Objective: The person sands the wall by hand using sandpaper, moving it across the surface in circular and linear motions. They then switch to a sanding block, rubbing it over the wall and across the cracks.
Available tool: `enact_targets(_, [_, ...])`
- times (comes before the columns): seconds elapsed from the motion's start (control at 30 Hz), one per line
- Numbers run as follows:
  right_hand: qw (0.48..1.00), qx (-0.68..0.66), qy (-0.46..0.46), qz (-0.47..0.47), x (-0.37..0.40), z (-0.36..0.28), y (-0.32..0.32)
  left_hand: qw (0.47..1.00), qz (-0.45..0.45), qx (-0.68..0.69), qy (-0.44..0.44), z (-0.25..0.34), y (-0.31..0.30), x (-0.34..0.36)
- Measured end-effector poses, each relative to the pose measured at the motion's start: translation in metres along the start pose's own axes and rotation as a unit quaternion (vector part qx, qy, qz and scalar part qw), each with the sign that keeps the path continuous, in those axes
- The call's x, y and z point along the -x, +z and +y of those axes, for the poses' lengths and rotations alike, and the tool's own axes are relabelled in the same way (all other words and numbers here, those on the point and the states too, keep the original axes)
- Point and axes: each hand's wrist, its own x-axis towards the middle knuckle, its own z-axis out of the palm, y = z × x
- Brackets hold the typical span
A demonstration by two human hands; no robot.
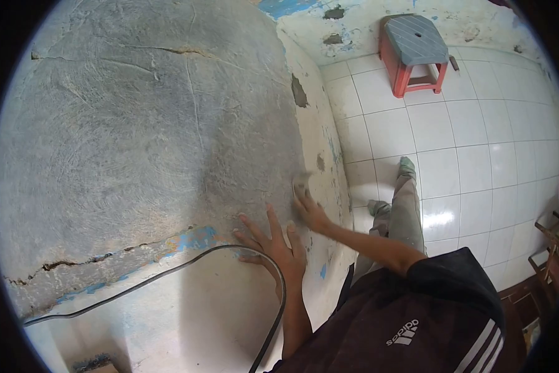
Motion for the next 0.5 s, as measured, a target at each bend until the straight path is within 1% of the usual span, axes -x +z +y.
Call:
enact_targets(0.03, [1.000, 0.011, -0.008, 0.017, -0.019, -0.007, -0.009, 1.000, -0.004, -0.010, 0.005, 0.000, 0.001, -0.001])
enact_targets(0.13, [1.000, -0.006, 0.006, 0.008, -0.037, -0.018, -0.017, 1.000, -0.008, 0.002, -0.002, 0.001, 0.000, -0.002])
enact_targets(0.17, [0.991, 0.130, -0.017, -0.029, -0.025, -0.021, -0.010, 1.000, -0.006, 0.002, -0.004, 0.002, 0.001, -0.002])
enact_targets(0.2, [0.961, 0.265, -0.042, -0.061, -0.007, -0.017, 0.004, 1.000, 0.021, 0.015, -0.011, 0.003, 0.003, -0.002])
enact_targets(0.23, [0.968, 0.233, -0.010, -0.094, 0.012, -0.027, 0.012, 0.998, 0.046, 0.028, -0.019, 0.007, 0.007, -0.005])
enact_targets(0.27, [0.994, 0.103, -0.038, -0.019, 0.040, -0.018, 0.029, 0.998, 0.047, 0.030, -0.020, 0.011, 0.010, -0.007])
enact_targets(0.33, [0.998, 0.034, 0.016, -0.057, 0.082, -0.032, 0.031, 0.996, 0.080, 0.015, -0.022, 0.020, 0.015, -0.015])
enact_targets(0.37, [0.997, 0.037, 0.013, -0.062, 0.073, -0.035, 0.023, 0.996, 0.083, 0.015, -0.027, 0.024, 0.014, -0.022])
enact_targets(0.43, [0.985, 0.146, -0.087, -0.037, 0.039, -0.020, 0.022, 0.996, 0.071, 0.006, -0.049, 0.032, 0.010, -0.035])
enact_targets(0.5, [0.983, 0.159, -0.089, -0.006, -0.044, -0.012, 0.001, 0.995, 0.075, -0.010, -0.071, 0.042, 0.007, -0.045])
